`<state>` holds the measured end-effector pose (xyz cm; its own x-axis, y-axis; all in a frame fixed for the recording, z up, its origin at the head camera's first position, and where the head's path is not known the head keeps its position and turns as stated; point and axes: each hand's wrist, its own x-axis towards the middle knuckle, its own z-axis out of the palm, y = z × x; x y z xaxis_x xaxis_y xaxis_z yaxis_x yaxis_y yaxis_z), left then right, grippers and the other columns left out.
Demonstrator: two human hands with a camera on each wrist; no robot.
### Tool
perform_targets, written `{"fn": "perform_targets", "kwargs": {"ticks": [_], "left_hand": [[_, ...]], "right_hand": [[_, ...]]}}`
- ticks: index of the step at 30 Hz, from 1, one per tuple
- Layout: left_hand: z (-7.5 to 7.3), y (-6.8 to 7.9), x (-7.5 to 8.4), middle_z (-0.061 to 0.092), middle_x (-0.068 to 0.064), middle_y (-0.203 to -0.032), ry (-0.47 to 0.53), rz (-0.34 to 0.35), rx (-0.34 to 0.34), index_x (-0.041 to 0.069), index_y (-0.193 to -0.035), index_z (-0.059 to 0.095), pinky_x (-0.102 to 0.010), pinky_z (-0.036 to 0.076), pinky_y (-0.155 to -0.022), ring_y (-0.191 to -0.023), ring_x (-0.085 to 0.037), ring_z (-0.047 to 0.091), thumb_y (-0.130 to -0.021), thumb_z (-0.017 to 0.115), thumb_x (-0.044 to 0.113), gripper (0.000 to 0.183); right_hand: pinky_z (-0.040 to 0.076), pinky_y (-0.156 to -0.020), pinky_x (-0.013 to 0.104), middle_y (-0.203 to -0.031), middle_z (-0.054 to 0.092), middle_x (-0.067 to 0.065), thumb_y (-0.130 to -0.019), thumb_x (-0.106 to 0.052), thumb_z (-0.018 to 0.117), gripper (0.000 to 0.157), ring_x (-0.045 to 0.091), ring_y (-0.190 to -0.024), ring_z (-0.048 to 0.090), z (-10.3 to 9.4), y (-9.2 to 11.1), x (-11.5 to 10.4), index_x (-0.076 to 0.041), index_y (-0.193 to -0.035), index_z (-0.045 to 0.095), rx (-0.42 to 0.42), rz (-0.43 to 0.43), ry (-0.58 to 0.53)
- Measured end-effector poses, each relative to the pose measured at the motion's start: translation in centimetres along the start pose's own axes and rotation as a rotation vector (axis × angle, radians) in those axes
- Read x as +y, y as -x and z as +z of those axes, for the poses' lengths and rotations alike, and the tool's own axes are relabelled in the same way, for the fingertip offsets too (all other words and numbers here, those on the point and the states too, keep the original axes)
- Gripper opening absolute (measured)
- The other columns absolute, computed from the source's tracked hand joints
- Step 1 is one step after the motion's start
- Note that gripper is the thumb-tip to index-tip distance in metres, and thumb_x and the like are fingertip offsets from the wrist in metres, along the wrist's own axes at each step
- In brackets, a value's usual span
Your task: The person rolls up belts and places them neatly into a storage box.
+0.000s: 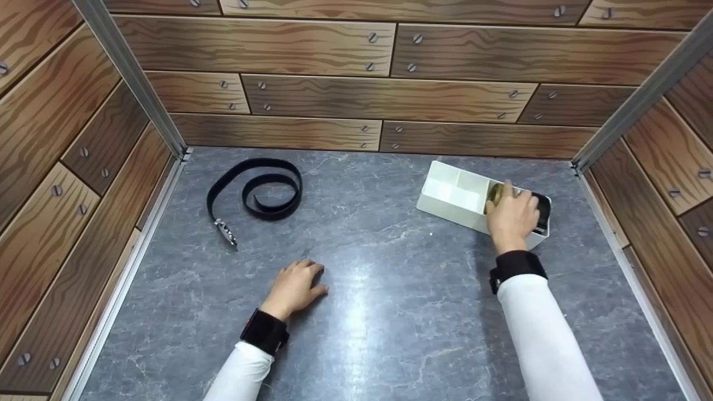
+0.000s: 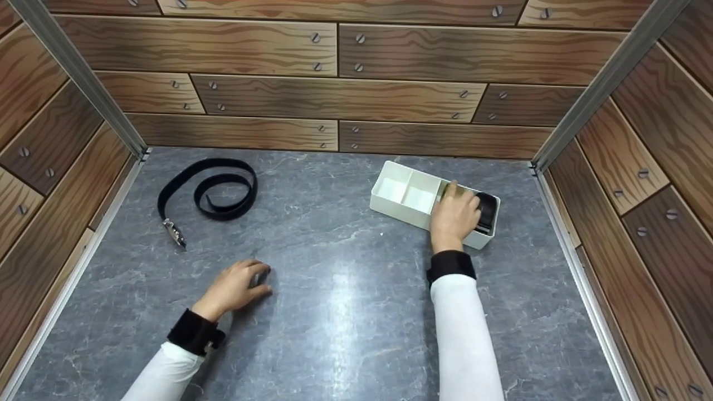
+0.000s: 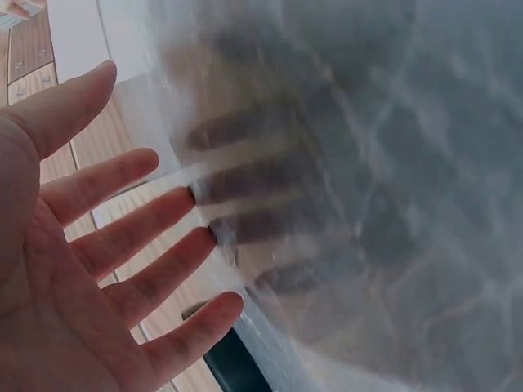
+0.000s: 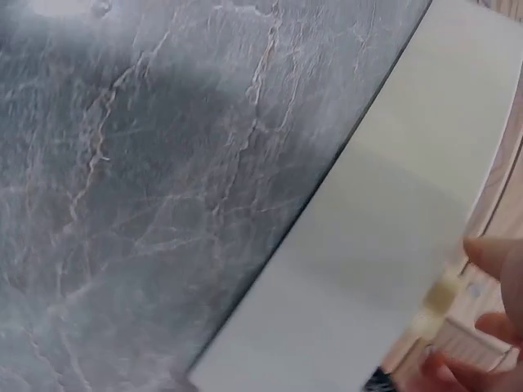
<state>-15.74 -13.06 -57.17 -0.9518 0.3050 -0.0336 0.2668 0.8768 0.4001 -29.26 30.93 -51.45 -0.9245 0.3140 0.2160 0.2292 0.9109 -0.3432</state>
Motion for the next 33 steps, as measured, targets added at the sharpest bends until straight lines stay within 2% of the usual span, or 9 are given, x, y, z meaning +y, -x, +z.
{"fn": "perform_targets", "kwargs": {"ticks": [4,8,11,15,19,24,26,30,33], "left_hand": [[-0.6,-0.6,-0.6,0.062,-0.019,-0.124,0.016,-0.012,0.012,0.005,-0.125,0.064,-0.059,0.043,-0.093,-0.113,-0.040,0.057,-0.086,0.073,0.034,0.050],[-1.3,-1.5,-1.7,0.061,-0.022,-0.122,0.020,-0.034,0.072,0.002,-0.123,0.064,-0.057,0.045,-0.092,-0.109,-0.043,0.059,-0.084,0.075,0.030,0.049],[-2.0,-2.3,-2.5,0.060,-0.024,-0.122,0.006,-0.082,0.124,-0.001,-0.121,0.064,-0.058,0.045,-0.092,-0.110,-0.044,0.057,-0.084,0.074,0.028,0.048],[-3.1,-3.5,-3.7,0.051,-0.026,-0.134,-0.004,-0.186,0.151,-0.004,-0.128,0.057,-0.062,0.039,-0.097,-0.124,-0.044,0.048,-0.090,0.069,0.027,0.050],[-4.1,-4.7,-4.6,0.040,-0.023,-0.148,-0.030,-0.251,0.137,-0.004,-0.140,0.046,-0.065,0.033,-0.101,-0.138,-0.042,0.033,-0.096,0.060,0.021,0.052],[-4.8,-5.6,-5.4,0.031,-0.021,-0.154,-0.070,-0.281,0.101,-0.003,-0.146,0.038,-0.063,0.032,-0.102,-0.142,-0.040,0.025,-0.096,0.056,0.017,0.057],[-4.9,-5.7,-5.6,0.031,-0.020,-0.155,-0.077,-0.283,0.096,-0.003,-0.147,0.037,-0.064,0.032,-0.102,-0.143,-0.040,0.024,-0.096,0.056,0.017,0.058],[-4.8,-5.9,-6.0,0.032,-0.021,-0.154,-0.073,-0.289,0.082,-0.001,-0.148,0.037,-0.065,0.031,-0.102,-0.143,-0.040,0.023,-0.095,0.058,0.018,0.060],[-4.8,-6.0,-6.1,0.036,-0.023,-0.150,-0.048,-0.280,0.100,-0.003,-0.146,0.039,-0.064,0.032,-0.103,-0.141,-0.043,0.025,-0.093,0.061,0.015,0.060]], "right_hand": [[0.040,-0.086,0.061,-0.122,0.049,0.033,-0.089,-0.022,0.068,0.054,0.050,-0.113,0.044,0.2,1.0,-1.7,-0.003,-0.137,0.052,0.092,-0.145,0.017],[0.048,-0.074,0.057,-0.116,0.054,0.028,-0.089,-0.020,0.068,0.047,0.047,-0.101,0.053,0.6,3.1,-3.7,-0.003,-0.131,0.058,0.058,-0.293,-0.010],[0.051,-0.067,0.056,-0.114,0.056,0.026,-0.089,-0.018,0.067,0.042,0.045,-0.094,0.058,1.1,4.9,-5.1,-0.004,-0.128,0.061,-0.033,-0.394,-0.033],[0.052,-0.071,0.054,-0.114,0.057,0.021,-0.089,-0.021,0.069,0.043,0.039,-0.095,0.060,2.0,7.1,-6.5,-0.005,-0.128,0.062,-0.184,-0.507,-0.038],[0.049,-0.083,0.057,-0.130,0.052,0.019,-0.089,-0.028,0.071,0.050,0.040,-0.110,0.056,3.0,8.9,-7.2,-0.012,-0.135,0.059,-0.377,-0.591,0.004],[0.035,-0.101,0.064,-0.152,0.035,0.020,-0.089,-0.040,0.069,0.062,0.048,-0.133,0.035,4.0,10.8,-7.3,-0.022,-0.145,0.049,-0.683,-0.659,0.120],[0.031,-0.104,0.062,-0.154,0.032,0.020,-0.089,-0.041,0.070,0.065,0.049,-0.135,0.031,4.2,11.3,-7.3,-0.022,-0.147,0.046,-0.725,-0.673,0.163],[0.032,-0.105,0.060,-0.154,0.032,0.020,-0.087,-0.039,0.072,0.067,0.048,-0.136,0.031,4.4,11.7,-7.3,-0.022,-0.147,0.047,-0.721,-0.681,0.197],[0.033,-0.103,0.061,-0.154,0.031,0.021,-0.087,-0.038,0.073,0.067,0.049,-0.136,0.030,4.4,11.8,-7.4,-0.022,-0.147,0.047,-0.719,-0.685,0.193]]}}
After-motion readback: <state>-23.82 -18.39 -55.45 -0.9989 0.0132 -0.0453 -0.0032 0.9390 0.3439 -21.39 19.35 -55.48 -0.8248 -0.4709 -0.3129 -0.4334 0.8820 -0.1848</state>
